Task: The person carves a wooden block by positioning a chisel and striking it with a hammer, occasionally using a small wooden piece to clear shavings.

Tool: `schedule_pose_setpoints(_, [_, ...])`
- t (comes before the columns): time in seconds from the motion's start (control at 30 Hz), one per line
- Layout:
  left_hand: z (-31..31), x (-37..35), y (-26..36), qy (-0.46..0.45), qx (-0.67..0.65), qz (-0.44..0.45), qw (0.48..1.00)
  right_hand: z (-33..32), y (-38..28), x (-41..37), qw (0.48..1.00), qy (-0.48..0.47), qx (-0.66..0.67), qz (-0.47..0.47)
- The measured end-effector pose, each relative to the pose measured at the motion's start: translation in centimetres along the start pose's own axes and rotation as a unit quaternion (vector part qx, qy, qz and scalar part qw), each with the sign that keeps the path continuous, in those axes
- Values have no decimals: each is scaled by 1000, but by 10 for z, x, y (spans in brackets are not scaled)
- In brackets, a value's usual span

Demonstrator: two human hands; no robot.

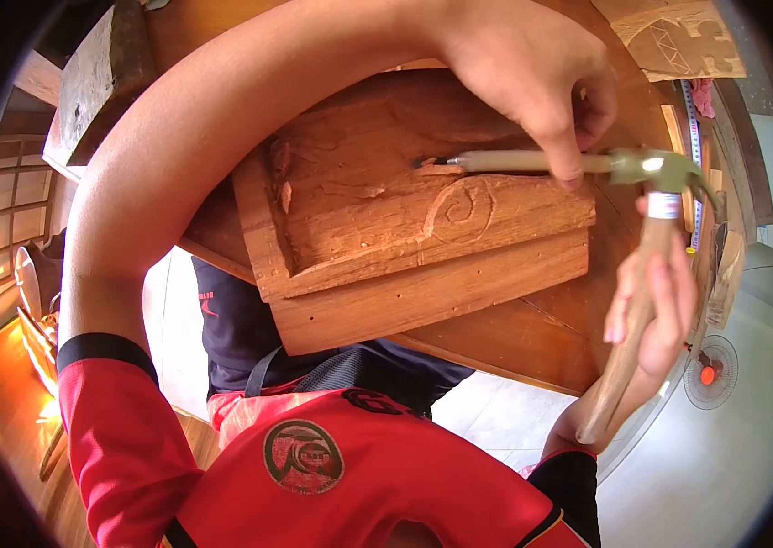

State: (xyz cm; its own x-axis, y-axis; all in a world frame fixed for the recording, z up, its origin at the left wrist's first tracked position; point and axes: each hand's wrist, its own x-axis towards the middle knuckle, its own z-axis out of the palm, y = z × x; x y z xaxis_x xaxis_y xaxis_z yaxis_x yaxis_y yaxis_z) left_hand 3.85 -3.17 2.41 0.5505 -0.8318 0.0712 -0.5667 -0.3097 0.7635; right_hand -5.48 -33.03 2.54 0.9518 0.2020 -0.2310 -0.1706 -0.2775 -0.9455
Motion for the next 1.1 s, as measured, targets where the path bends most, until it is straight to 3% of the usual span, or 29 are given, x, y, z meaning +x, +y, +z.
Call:
schedule_pose_setpoints(0.03, [0, -10, -4, 17, -8, 61, 998, 6, 1, -1, 1000, 7, -20, -3])
schedule_pose_setpoints(0.1, [0, -16, -4, 20, -13, 84, 996, -5, 0, 2, 1000, -5, 23, -16])
schedule_pose_setpoints(0.2, [-6, -8, 1, -15, -21, 12, 1000, -6, -2, 4, 998, 8, 55, -33])
schedule_pose_setpoints(0.4, [3, -7, -1, 5, -7, 14, 1000, -6, 1, -4, 998, -65, 20, 6])
schedule_pose_setpoints(0.63, [5, -18, 8, 73, 44, 81, 993, -18, -2, 12, 998, 26, 9, -63])
schedule_pose_setpoints(0.83, [-6, -22, 60, 19, 206, -84, 975, -15, 2, 15, 999, 33, 29, -6])
schedule_pose_setpoints(0.93, [-16, -33, 67, -10, 202, -94, 975, -15, 5, 17, 999, 27, 31, -3])
schedule_pose_setpoints(1.03, [-28, -14, 87, -97, 150, -218, 959, -17, 6, 17, 999, 10, 33, -12])
schedule_pose_setpoints(1.1, [-20, -8, 86, -90, 163, -272, 944, -17, 7, 16, 1000, 11, 19, -15])
